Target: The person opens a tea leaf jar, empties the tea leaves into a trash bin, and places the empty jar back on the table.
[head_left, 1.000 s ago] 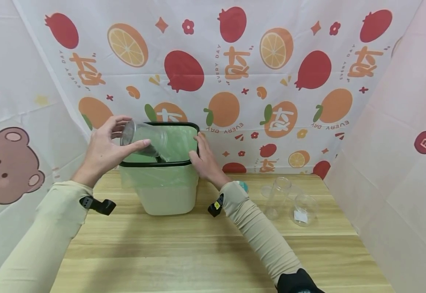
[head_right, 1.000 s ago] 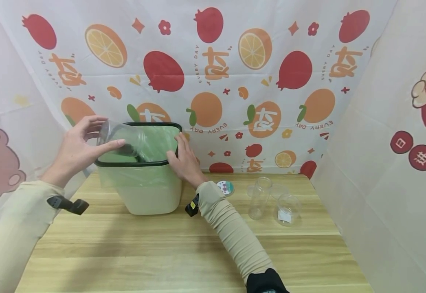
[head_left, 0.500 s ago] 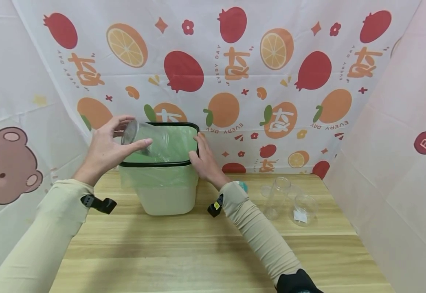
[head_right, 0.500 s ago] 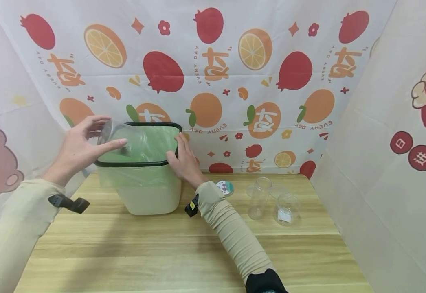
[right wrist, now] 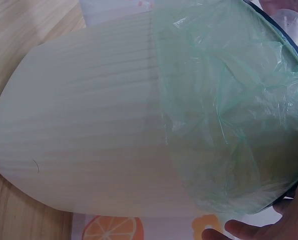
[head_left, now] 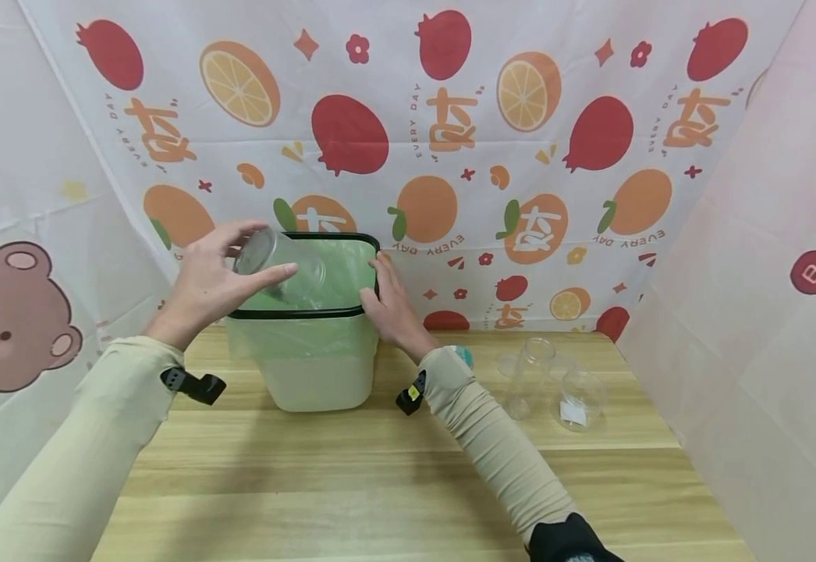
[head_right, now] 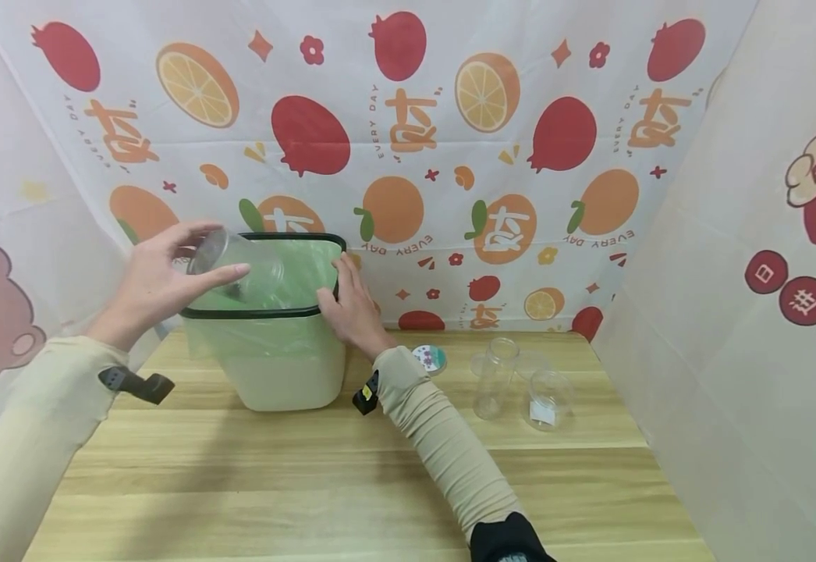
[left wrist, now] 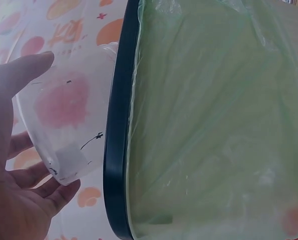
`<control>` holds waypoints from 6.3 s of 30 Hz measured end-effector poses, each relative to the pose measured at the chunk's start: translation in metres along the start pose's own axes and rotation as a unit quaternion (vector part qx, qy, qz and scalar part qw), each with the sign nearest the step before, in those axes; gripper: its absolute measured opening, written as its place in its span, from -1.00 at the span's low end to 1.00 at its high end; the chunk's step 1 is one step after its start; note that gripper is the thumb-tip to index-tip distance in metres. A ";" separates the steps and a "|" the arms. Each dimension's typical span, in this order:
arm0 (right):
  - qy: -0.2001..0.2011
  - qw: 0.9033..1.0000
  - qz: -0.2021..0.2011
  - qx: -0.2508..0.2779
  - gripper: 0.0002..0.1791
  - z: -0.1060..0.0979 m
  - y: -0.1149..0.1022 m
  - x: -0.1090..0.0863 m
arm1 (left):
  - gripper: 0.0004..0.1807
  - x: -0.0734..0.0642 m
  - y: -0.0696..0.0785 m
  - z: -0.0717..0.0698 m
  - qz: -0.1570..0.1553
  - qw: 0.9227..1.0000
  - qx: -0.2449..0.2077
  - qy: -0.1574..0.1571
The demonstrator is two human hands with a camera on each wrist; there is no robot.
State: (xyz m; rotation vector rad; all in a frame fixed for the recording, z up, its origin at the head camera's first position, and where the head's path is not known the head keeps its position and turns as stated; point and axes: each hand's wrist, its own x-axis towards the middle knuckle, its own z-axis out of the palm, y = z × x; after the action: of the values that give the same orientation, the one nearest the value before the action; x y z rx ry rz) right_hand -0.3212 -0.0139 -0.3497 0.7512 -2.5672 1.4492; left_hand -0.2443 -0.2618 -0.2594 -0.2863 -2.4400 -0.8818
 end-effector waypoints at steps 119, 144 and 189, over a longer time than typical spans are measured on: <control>-0.025 0.999 -0.006 -0.030 -0.21 -0.007 -0.003 -0.002 | -0.01 -0.048 0.011 0.001 0.096 0.956 0.075 0.267; -0.015 0.999 -0.050 -0.003 -0.31 -0.041 -0.026 -0.003 | -0.01 -0.064 0.033 0.001 0.072 0.957 0.019 0.279; 0.070 0.971 -0.187 -0.130 -0.31 -0.092 -0.033 -0.162 | -0.07 -0.142 0.088 0.121 0.164 0.967 -0.153 0.117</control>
State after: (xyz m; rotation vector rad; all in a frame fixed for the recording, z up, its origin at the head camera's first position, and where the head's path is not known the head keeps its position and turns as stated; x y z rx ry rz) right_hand -0.1779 0.1076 -0.3259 0.9855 -2.2871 0.9930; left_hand -0.1421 -0.1195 -0.3679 -0.6397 -1.9622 -1.0715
